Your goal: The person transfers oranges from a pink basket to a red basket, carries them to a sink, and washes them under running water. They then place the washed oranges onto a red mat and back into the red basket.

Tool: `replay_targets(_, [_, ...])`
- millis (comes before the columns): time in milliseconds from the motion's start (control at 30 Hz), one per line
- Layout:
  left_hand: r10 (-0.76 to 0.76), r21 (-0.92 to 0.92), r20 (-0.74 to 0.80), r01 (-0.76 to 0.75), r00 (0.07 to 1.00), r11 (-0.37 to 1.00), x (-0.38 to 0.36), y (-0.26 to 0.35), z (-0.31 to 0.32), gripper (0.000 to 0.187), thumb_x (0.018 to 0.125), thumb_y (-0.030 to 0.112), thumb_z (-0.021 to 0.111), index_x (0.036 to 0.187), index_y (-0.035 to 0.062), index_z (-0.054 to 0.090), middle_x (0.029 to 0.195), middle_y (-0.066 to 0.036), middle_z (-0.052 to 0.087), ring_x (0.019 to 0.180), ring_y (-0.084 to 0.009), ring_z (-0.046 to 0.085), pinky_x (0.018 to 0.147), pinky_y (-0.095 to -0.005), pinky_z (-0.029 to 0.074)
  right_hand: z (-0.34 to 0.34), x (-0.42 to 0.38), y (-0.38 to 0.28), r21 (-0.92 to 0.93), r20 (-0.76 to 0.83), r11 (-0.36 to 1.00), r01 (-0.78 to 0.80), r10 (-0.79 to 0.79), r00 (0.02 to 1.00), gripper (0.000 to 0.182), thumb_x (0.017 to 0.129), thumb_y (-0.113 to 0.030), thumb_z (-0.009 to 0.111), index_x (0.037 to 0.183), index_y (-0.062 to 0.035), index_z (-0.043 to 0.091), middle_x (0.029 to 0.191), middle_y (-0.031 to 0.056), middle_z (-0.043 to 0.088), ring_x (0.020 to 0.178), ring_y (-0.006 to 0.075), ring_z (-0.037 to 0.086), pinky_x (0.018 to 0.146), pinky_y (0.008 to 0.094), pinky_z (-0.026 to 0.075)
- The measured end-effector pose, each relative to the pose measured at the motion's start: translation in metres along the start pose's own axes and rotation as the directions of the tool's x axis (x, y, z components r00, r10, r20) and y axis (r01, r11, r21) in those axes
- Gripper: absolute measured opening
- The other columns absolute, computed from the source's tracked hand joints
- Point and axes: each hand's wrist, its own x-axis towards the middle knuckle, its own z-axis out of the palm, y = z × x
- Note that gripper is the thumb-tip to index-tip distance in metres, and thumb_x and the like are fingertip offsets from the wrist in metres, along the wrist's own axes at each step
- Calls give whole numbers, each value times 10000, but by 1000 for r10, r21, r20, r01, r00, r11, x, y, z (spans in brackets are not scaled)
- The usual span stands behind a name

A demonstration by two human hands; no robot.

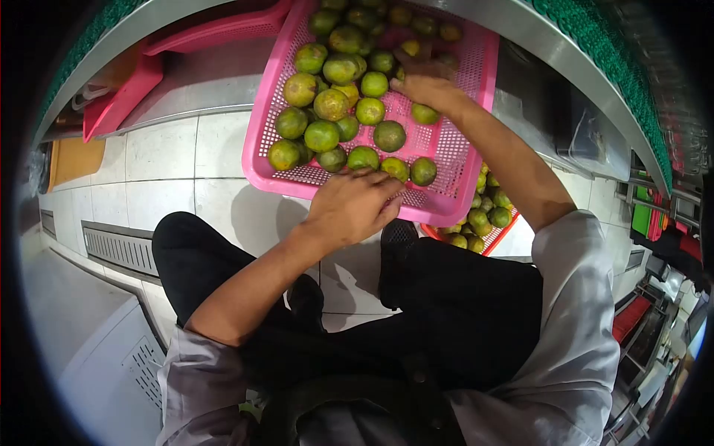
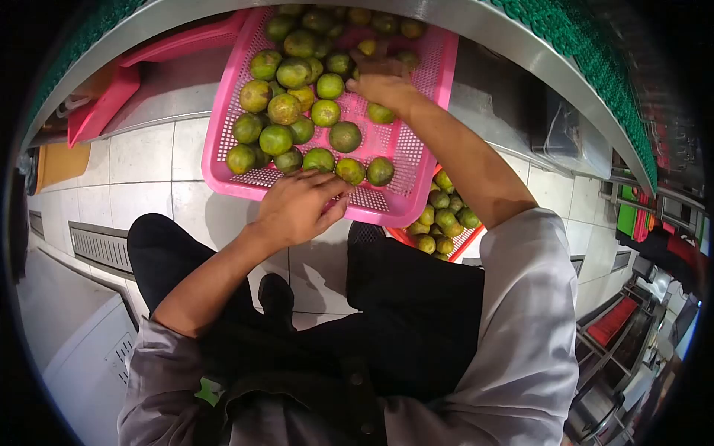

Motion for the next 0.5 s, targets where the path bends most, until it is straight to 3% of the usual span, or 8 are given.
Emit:
replay_targets(133, [-14,27,34,13,999,1000,-1,-2,0,221,886,225,603,1043,86,671,950,-101,683,888,-298,660,776,-416,529,-3,-16,6,-38,62,999,-9,11,998,719,804,-404,688,1421,-153,418,1330,286,523,1146,447,579,971,481,469])
replay_targets(200, [6,58,2,-7,1000,998,-3,-3,2,223,892,230,598,1044,85,670,942,-98,678,925,-293,654,791,-417,527,-16,-26,7,108,316,994,-18,-17,949,676,783,-367,704,1378,-132,486,1284,242,578,1188,411,556,992,454,463])
replay_targets(333, [-50,31,59,48,997,998,2,1,-5,229,889,225,606,1055,80,665,989,-104,665,936,-293,649,803,-412,523,-23,-48,-2,116,399,989,92,-131,908,598,767,-295,734,1303,-115,538,1179,204,617,1193,400,523,999,435,454])
replay_targets(400, [-281,-88,140,294,949,952,11,5,-9,258,875,222,630,1087,76,651,1064,-115,641,997,-308,622,856,-425,505,-9,-55,3,205,361,959,194,-259,896,518,745,-170,724,1234,-113,562,1052,186,611,1171,355,506,925,434,474])
replay_targets(433, [-267,-87,151,282,952,956,17,3,-5,258,875,222,630,1087,76,651,1064,-115,641,997,-308,622,856,-425,505,-11,-54,6,208,358,962,177,-243,901,518,745,-170,724,1234,-113,562,1052,186,611,1171,355,506,925,434,474])
replay_targets(500, [-123,97,-49,128,991,987,36,-1,6,308,859,229,658,1124,75,636,1141,-131,608,1084,-315,580,894,-435,477,-14,-44,9,167,402,967,191,-244,882,420,766,-155,710,1165,-101,586,1063,192,609,1170,342,502,905,438,466])
